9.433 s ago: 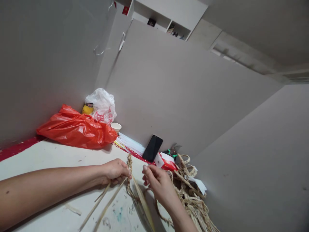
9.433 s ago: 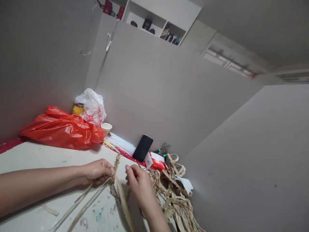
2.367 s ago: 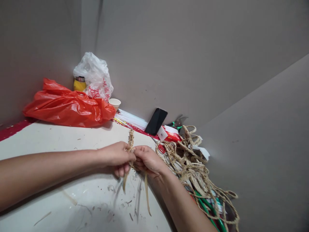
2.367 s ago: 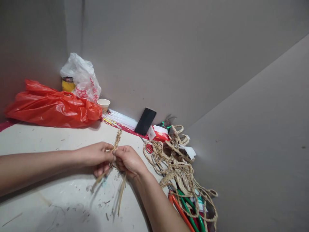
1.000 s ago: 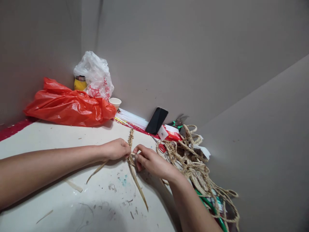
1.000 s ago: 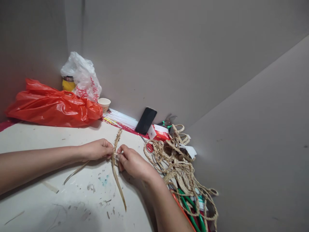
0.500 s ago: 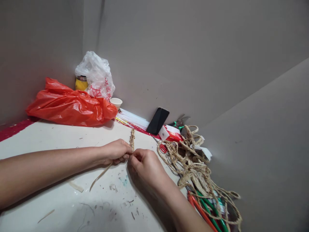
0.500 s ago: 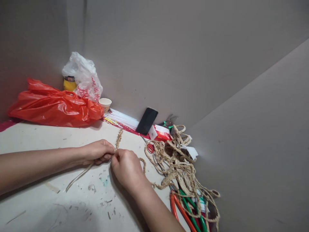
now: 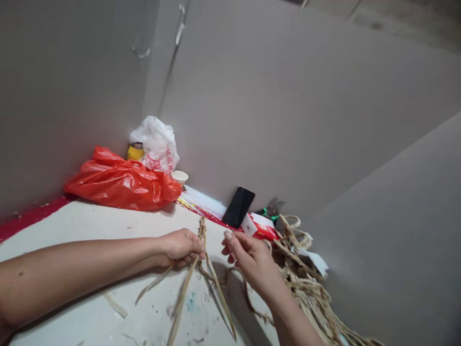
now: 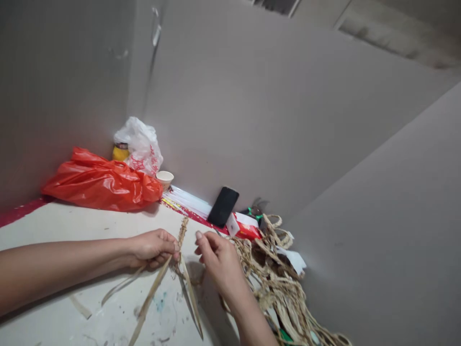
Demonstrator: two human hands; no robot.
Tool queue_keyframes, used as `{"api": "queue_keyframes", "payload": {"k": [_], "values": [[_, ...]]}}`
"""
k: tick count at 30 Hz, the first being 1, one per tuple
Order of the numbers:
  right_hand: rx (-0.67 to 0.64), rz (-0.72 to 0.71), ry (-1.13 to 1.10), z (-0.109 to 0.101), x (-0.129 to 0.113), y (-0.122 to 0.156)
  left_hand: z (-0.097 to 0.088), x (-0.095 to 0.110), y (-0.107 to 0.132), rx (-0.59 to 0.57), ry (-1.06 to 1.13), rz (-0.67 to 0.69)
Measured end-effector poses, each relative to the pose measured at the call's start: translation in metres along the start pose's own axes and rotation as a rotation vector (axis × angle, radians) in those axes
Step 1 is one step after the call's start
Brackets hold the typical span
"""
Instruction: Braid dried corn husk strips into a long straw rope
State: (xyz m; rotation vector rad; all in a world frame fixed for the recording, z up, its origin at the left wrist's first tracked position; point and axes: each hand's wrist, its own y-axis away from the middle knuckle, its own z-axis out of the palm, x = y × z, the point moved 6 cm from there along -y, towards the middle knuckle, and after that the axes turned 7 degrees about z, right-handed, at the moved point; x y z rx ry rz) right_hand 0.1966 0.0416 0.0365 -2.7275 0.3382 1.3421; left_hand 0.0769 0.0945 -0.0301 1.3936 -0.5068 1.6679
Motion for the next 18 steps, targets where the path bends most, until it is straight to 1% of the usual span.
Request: {"api": "queue_keyframes", "payload": {"k": [1, 2, 4, 5, 7, 8, 10, 12, 15, 18], "values": [[0.009, 0.022, -0.047, 0.001, 0.006, -0.007, 0.0, 0.0, 0.001, -0.007, -0.001, 0.002], [-0.069, 0.072, -0.123, 0.01, 0.014, -0.012, 0.0, 0.0, 0.001, -0.012, -0.002, 0.01], [-0.308, 0.185, -0.291, 0.038, 0.025, -0.016, -0.001, 0.0, 0.002, -0.013, -0.018, 0.042], [-0.391, 0.22, -0.358, 0.05, 0.028, -0.015, -0.002, 0.0, 0.003, -0.01, -0.031, 0.06], [-0.475, 0.271, -0.463, 0.066, 0.032, -0.013, -0.004, 0.001, 0.003, 0.006, -0.055, 0.081], [-0.493, 0.297, -0.502, 0.07, 0.034, -0.012, -0.004, 0.0, 0.004, 0.017, -0.063, 0.085], [-0.527, 0.346, -0.552, 0.073, 0.037, -0.011, -0.005, 0.0, 0.004, 0.041, -0.084, 0.092], [-0.559, 0.361, -0.564, 0.07, 0.038, -0.012, -0.005, 0.0, 0.004, 0.061, -0.131, 0.121], [-0.628, 0.293, -0.525, 0.064, 0.035, -0.013, -0.005, 0.003, 0.003, 0.1, -0.189, 0.174], [-0.693, 0.209, -0.46, 0.061, 0.031, -0.012, -0.007, 0.003, 0.001, 0.144, -0.22, 0.197]]}}
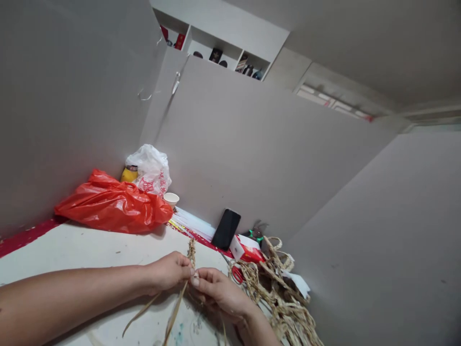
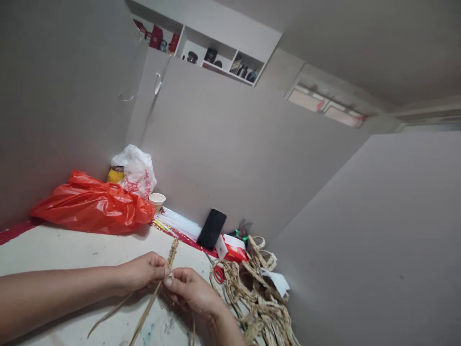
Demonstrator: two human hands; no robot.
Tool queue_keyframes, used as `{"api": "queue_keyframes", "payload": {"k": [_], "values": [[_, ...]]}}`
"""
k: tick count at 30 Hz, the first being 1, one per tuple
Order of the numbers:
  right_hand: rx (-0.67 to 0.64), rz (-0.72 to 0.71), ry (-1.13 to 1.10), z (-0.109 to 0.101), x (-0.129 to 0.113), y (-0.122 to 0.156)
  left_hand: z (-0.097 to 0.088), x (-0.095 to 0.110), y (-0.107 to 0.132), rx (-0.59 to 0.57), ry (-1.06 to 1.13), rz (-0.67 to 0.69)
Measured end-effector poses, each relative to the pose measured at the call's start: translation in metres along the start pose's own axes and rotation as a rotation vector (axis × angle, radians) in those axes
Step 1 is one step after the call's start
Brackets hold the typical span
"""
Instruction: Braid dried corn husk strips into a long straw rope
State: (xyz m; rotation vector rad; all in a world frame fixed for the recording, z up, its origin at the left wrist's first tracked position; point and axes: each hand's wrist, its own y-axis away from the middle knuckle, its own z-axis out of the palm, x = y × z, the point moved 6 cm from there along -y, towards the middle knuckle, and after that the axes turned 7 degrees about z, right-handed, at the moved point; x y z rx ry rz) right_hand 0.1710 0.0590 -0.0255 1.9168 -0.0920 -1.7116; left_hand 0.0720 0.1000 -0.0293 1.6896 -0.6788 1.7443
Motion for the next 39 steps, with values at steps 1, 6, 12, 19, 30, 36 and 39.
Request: {"api": "queue_keyframes", "payload": {"k": [1, 6, 12, 19, 30, 36, 39], "values": [[-0.01, -0.006, 0.028, 0.0, 0.0, 0.001, -0.001, -0.001, -0.001, 0.007, -0.018, 0.011], [-0.013, 0.061, -0.002, 0.002, 0.005, 0.001, 0.001, -0.006, -0.009, -0.05, -0.073, 0.142], [0.018, 0.076, -0.159, 0.001, 0.012, -0.004, -0.004, -0.003, -0.011, -0.055, -0.315, 0.227], [-0.023, 0.084, -0.372, 0.008, 0.005, -0.005, -0.006, 0.009, -0.009, -0.076, -0.369, 0.315], [0.436, -0.019, -0.278, 0.007, 0.011, -0.011, -0.004, 0.009, 0.0, -0.08, -0.53, 0.105], [0.368, 0.018, -0.305, 0.014, 0.014, -0.011, 0.016, -0.005, 0.011, -0.173, -0.238, -0.128], [0.311, 0.035, -0.333, 0.018, 0.014, -0.011, 0.023, -0.006, 0.013, -0.143, -0.178, -0.121]]}}
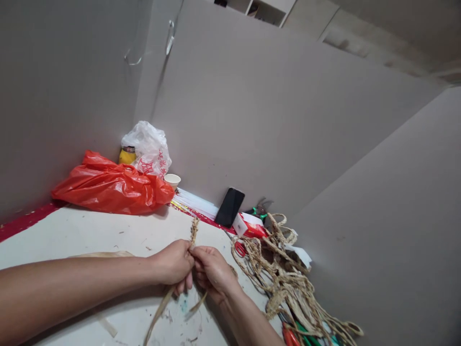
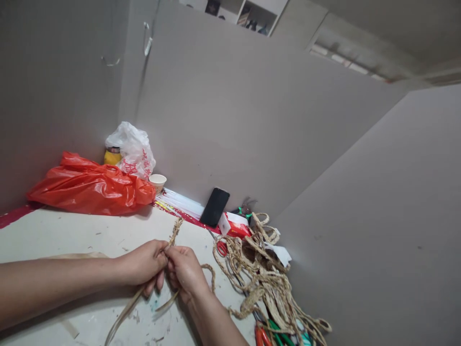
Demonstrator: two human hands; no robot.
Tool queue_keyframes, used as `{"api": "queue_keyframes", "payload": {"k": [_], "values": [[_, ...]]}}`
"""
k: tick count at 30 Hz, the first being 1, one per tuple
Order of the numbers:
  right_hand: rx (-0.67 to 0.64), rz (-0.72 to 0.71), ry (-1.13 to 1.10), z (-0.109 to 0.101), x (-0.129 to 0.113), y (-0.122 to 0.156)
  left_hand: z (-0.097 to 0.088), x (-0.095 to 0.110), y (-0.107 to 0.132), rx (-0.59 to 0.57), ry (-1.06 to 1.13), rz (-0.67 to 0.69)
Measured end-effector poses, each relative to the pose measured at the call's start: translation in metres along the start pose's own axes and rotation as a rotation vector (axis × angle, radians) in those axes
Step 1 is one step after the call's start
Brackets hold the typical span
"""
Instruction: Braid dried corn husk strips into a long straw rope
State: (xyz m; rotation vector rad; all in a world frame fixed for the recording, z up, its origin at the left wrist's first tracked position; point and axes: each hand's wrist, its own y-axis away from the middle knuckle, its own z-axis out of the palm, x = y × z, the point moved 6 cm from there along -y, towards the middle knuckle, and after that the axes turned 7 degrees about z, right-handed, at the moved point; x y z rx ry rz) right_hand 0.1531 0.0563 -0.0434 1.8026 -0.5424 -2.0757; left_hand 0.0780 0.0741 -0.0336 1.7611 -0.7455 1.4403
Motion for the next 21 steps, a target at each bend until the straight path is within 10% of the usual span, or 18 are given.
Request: {"api": "queue_keyframes", "payload": {"k": [6, 10, 16, 21], "values": [[-0.07, 0.017, -0.044, -0.008, -0.009, 0.002, -0.017, 0.006, -0.002, -0.048, -0.067, -0.094], [-0.16, 0.029, -0.06, -0.011, -0.015, 0.005, -0.053, 0.022, -0.011, 0.259, -0.241, 0.168], [-0.254, 0.043, 0.015, -0.01, -0.015, 0.005, -0.024, -0.001, -0.016, 0.039, 0.149, 0.047], [-0.265, -0.012, 0.213, -0.019, -0.016, 0.004, -0.033, 0.005, -0.015, 0.1, -0.111, 0.137]]}}
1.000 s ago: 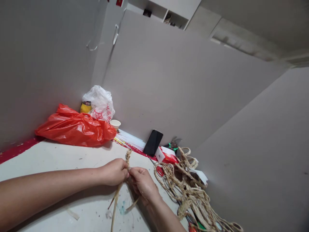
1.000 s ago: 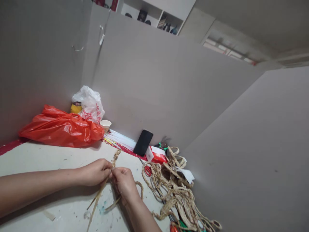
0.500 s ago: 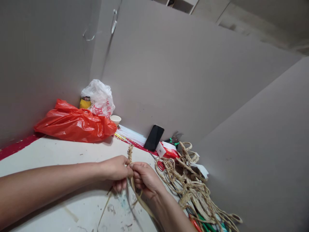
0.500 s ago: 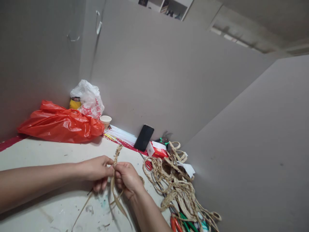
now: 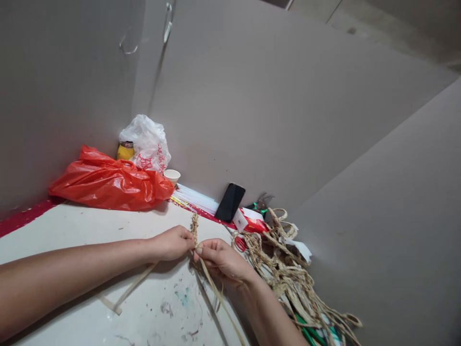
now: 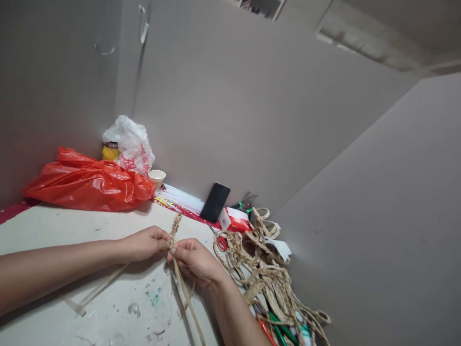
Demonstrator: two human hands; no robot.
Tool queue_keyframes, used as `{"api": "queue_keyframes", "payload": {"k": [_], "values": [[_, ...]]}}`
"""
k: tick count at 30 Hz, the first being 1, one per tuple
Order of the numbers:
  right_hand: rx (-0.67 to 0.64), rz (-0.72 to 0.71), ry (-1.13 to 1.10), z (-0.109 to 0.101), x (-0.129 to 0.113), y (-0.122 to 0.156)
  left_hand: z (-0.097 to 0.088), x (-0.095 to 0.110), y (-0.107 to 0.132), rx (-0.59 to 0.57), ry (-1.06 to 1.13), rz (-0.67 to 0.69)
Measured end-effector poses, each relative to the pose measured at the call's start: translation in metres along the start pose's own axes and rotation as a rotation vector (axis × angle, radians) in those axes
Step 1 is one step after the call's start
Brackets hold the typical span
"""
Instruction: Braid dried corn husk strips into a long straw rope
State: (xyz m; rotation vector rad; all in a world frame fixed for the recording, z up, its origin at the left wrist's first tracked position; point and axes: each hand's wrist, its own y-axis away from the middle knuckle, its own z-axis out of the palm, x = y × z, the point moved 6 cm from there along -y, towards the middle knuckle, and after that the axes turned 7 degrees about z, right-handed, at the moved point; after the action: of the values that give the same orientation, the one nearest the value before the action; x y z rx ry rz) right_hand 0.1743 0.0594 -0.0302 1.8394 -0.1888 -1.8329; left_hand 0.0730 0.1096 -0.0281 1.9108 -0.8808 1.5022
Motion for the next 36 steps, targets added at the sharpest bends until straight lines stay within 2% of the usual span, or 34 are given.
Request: {"api": "queue_keyframes", "payload": {"k": [5, 9, 12, 16, 19, 21, 23, 27, 29, 36], "values": [[0.073, -0.008, 0.228, -0.004, -0.001, 0.002, -0.001, -0.001, -0.003, -0.071, -0.041, 0.016], [0.081, -0.011, 0.253, 0.0, -0.001, 0.001, -0.002, -0.005, -0.002, -0.013, -0.005, -0.052], [0.056, -0.005, 0.183, 0.0, 0.0, 0.0, -0.001, -0.009, -0.002, -0.011, 0.098, -0.13], [0.002, 0.003, 0.004, -0.004, -0.002, 0.002, -0.001, -0.009, -0.002, -0.114, 0.246, -0.19], [-0.03, 0.006, -0.063, -0.009, -0.003, 0.003, -0.003, -0.005, 0.0, -0.207, 0.242, -0.233], [-0.041, 0.016, -0.074, -0.012, -0.002, 0.003, -0.006, -0.004, 0.0, -0.227, 0.209, -0.239], [-0.046, 0.021, -0.074, -0.013, 0.0, 0.003, -0.01, -0.002, -0.002, -0.188, 0.167, -0.188], [-0.058, 0.021, -0.064, -0.009, 0.001, 0.002, -0.014, 0.003, -0.007, -0.043, 0.09, 0.019], [-0.057, 0.019, -0.061, -0.007, 0.001, 0.002, -0.012, 0.004, -0.007, -0.023, 0.059, 0.066], [0.031, -0.01, -0.001, -0.002, 0.001, -0.003, -0.007, 0.006, 0.0, -0.027, 0.018, 0.001]]}}
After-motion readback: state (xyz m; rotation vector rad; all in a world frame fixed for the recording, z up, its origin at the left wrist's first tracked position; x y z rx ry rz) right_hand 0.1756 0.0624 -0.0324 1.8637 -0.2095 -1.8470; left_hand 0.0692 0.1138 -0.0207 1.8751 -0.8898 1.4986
